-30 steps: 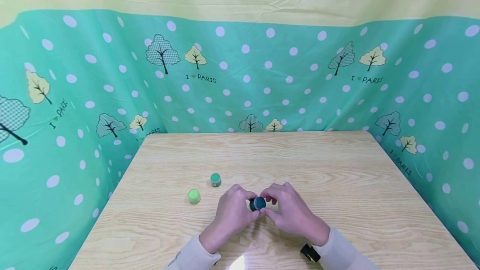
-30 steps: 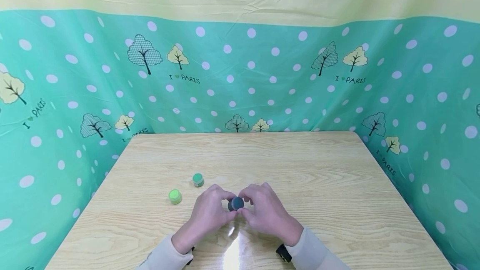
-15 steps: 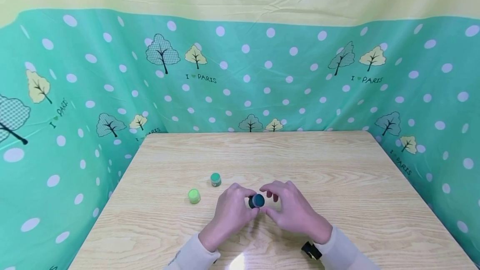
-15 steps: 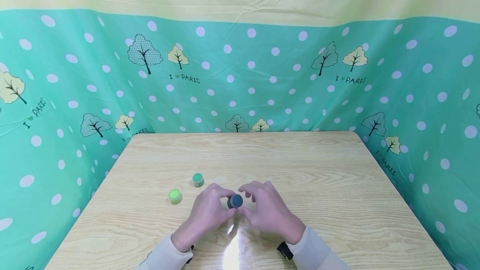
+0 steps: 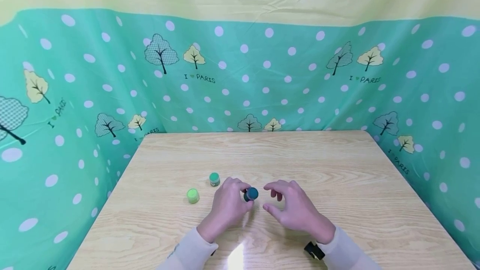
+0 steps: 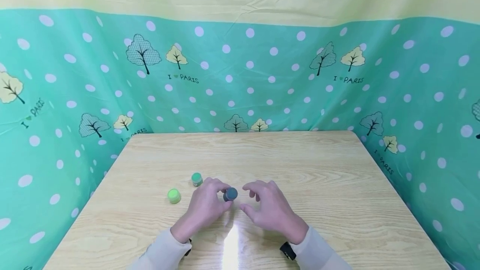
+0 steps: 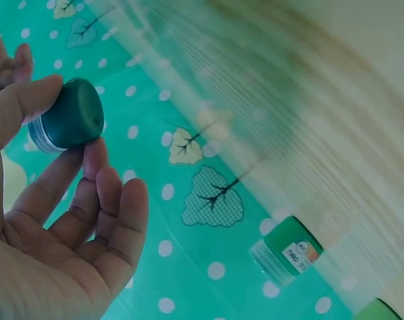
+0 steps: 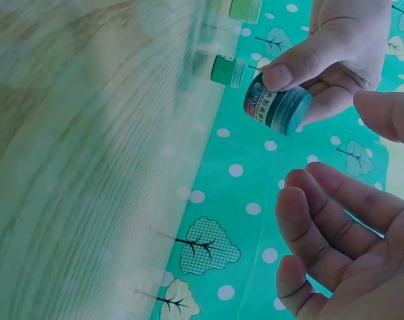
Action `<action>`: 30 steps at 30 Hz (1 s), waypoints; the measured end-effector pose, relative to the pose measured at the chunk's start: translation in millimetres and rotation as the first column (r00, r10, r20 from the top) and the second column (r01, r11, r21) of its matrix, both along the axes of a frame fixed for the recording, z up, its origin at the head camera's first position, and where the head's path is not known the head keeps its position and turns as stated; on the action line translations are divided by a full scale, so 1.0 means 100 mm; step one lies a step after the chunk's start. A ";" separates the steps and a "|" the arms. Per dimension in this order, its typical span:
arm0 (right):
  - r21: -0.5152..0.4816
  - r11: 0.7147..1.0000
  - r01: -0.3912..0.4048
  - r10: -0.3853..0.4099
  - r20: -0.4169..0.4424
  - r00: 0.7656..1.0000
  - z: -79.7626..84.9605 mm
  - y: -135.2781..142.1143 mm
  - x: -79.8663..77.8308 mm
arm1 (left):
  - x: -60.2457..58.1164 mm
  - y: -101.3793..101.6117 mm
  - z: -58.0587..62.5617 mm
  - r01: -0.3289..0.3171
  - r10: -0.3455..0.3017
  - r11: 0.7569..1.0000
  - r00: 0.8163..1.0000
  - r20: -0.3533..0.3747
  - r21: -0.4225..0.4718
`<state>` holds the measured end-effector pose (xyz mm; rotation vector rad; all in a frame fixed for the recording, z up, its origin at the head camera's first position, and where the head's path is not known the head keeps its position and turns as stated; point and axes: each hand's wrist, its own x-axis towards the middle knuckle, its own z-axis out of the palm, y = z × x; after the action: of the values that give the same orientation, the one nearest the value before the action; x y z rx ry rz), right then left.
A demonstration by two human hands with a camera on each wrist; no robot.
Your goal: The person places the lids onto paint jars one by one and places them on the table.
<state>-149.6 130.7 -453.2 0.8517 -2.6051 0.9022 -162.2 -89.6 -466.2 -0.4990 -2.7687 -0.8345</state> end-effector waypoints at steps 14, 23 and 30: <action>-0.017 1.000 -0.001 0.001 -0.044 0.999 -0.04 0.04 -0.01 | -0.24 -0.05 -0.04 0.003 0.009 0.993 0.995 0.104 -0.121; -0.021 1.000 0.005 -0.006 -0.038 0.999 -0.06 0.05 -0.01 | -0.28 -0.03 -0.09 0.038 -0.015 0.988 0.988 0.154 -0.148; -0.010 1.000 0.017 -0.017 -0.033 0.999 -0.08 0.06 -0.01 | -0.25 -0.04 -0.09 0.039 -0.011 0.984 0.987 0.163 -0.171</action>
<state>-150.6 136.7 -461.3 0.8335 -2.5733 0.8879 -187.5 -93.3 -475.5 -0.5183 -3.0082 -0.6683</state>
